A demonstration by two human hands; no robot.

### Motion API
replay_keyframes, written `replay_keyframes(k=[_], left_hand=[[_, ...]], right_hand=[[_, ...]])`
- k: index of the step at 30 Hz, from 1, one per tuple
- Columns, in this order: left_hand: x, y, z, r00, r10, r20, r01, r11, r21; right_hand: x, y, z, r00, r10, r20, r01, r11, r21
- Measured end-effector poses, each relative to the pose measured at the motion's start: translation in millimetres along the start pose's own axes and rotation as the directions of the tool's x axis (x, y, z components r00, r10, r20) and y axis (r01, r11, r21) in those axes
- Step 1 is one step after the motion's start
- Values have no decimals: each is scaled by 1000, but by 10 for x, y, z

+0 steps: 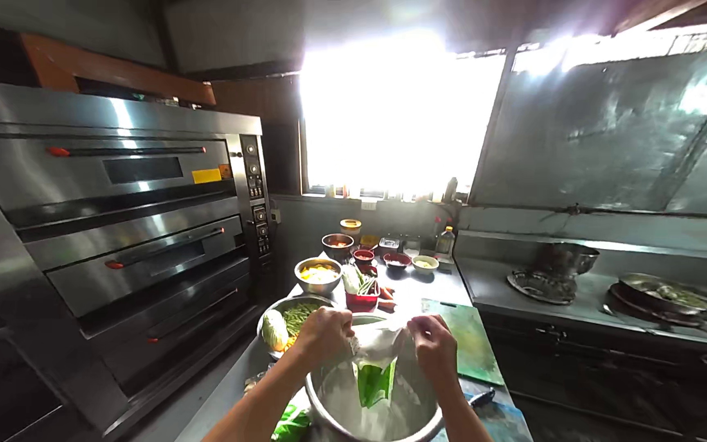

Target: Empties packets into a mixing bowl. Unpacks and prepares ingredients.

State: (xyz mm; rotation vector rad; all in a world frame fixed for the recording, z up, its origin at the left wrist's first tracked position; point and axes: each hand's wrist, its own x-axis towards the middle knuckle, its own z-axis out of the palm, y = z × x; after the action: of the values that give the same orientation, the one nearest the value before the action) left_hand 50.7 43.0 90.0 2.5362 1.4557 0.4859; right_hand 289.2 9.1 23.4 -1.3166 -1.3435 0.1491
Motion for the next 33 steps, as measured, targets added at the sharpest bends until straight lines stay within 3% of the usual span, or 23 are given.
replay_keyframes(k=[2, 4, 10, 14, 17, 18, 21, 27, 30, 33], left_hand=[[3, -9, -15, 998, 27, -50, -28, 999, -21], [-47, -78, 165, 999, 44, -4, -44, 998, -35], [-82, -153, 165, 1000, 7, 28, -3, 993, -118], [-171, -35, -95, 984, 96, -148, -122, 977, -173], [-262, 97, -36, 953, 142, -269, -179, 977, -119], [-254, 110, 64, 952, 146, -268, -183, 976, -121], [-303, 82, 378, 994, 97, -43, -102, 986, -132], [-250, 240, 14, 988, 93, -119, -103, 991, -80], [-183, 250, 4, 963, 103, -249, -126, 989, -76], [-177, 120, 240, 989, 82, -125, -92, 993, -70]], right_hand=[[31, -8, -6, 1000, -28, -5, 28, 1000, 12], [-93, 52, 26, 999, -2, 36, 2, 1000, -11], [-137, 84, -20, 996, 51, 69, -49, 998, -33], [-93, -143, -217, 998, 27, -51, -25, 999, 46], [-176, -156, -267, 994, 62, -90, -56, 996, 68], [-209, -85, -224, 994, 81, -75, -77, 996, 48], [-447, 134, -126, 971, 233, 57, -233, 972, -15], [-325, -46, -356, 966, 257, 34, -256, 966, -18], [-231, -59, -343, 982, 189, -31, -189, 982, -8], [-326, 46, -231, 969, 239, 56, -239, 971, -15]])
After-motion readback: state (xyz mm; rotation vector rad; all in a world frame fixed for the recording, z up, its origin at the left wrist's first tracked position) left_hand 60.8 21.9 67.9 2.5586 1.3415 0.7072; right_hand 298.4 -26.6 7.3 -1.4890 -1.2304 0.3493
